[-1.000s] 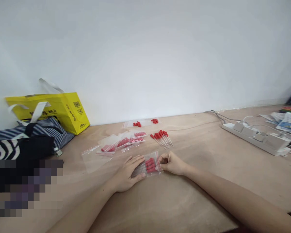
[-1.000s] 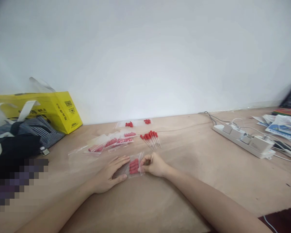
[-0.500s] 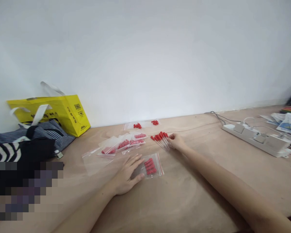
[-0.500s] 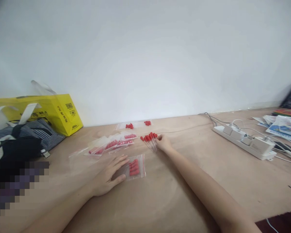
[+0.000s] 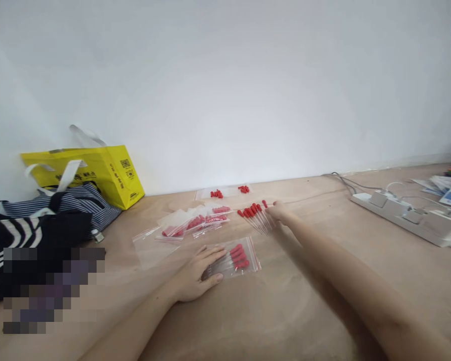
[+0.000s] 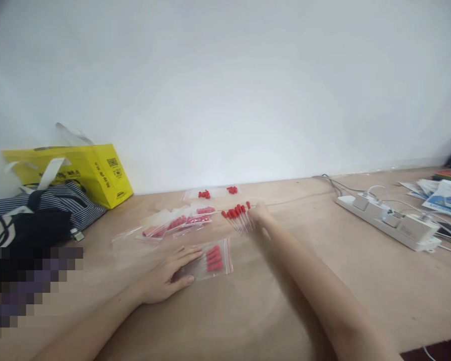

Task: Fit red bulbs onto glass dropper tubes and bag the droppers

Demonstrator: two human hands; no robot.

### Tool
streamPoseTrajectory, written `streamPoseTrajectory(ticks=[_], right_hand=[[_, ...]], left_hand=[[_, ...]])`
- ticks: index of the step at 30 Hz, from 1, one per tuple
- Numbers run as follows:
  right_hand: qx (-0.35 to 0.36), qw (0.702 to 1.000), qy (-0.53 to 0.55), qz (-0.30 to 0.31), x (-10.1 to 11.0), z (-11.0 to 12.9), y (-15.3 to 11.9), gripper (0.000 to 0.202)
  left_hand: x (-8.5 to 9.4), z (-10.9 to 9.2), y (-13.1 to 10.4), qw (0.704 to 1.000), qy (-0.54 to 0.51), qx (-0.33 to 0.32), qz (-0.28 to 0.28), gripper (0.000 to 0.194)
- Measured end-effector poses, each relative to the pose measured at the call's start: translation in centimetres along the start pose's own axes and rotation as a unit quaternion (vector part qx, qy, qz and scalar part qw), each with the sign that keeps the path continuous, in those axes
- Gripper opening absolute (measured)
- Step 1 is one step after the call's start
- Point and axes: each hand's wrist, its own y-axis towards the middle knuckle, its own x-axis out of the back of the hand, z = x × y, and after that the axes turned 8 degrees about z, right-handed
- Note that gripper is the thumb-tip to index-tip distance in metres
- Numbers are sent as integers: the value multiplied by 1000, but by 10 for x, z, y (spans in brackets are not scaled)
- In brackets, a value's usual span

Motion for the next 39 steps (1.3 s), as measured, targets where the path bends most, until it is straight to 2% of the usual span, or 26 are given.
streamPoseTrajectory(ticks=[5,7,9,14,19,23,26,29,30,33,35,36,38,39], right_hand=[[66,994,83,30,-3,-11,-52,59],[137,973,171,67,-11,-18,-71,68],[154,958,230,77,-21,-25,-85,65],[126,936,321,74,-38,-27,-98,46],[97,916,373,111,-38,-25,-106,36],[78,914,376,132,-37,-28,-108,32],[98,932,301,176,-37,-31,-106,29],[173,954,143,197,-35,-31,-109,25],[214,953,83,198,-34,-30,-112,23],[323,921,-65,209,-25,-24,-116,26],[328,922,-131,160,-16,-20,-113,27],[302,933,-164,102,-9,-20,-108,25],[206,944,-256,-34,7,-22,-96,25],[146,934,-315,-82,15,-24,-88,25]], left_hand=[[-2,-6,2,1000,0,15,-11,49],[-3,-8,4,1000,2,20,-18,49],[-3,-9,5,1000,5,20,-23,48],[-3,-10,6,1000,12,22,-19,49],[-4,-7,6,999,22,20,-19,49],[-5,-8,6,999,20,24,-20,49],[-5,-8,6,999,15,27,-20,49],[-5,-7,7,999,15,23,-21,48],[-5,-7,7,999,16,23,-21,48],[-6,-5,7,999,19,34,-18,49],[-6,-4,7,999,22,34,-17,49],[-6,-4,7,999,24,32,-18,49],[-7,-3,8,999,26,27,-21,49],[-7,-2,8,999,26,27,-21,49]])
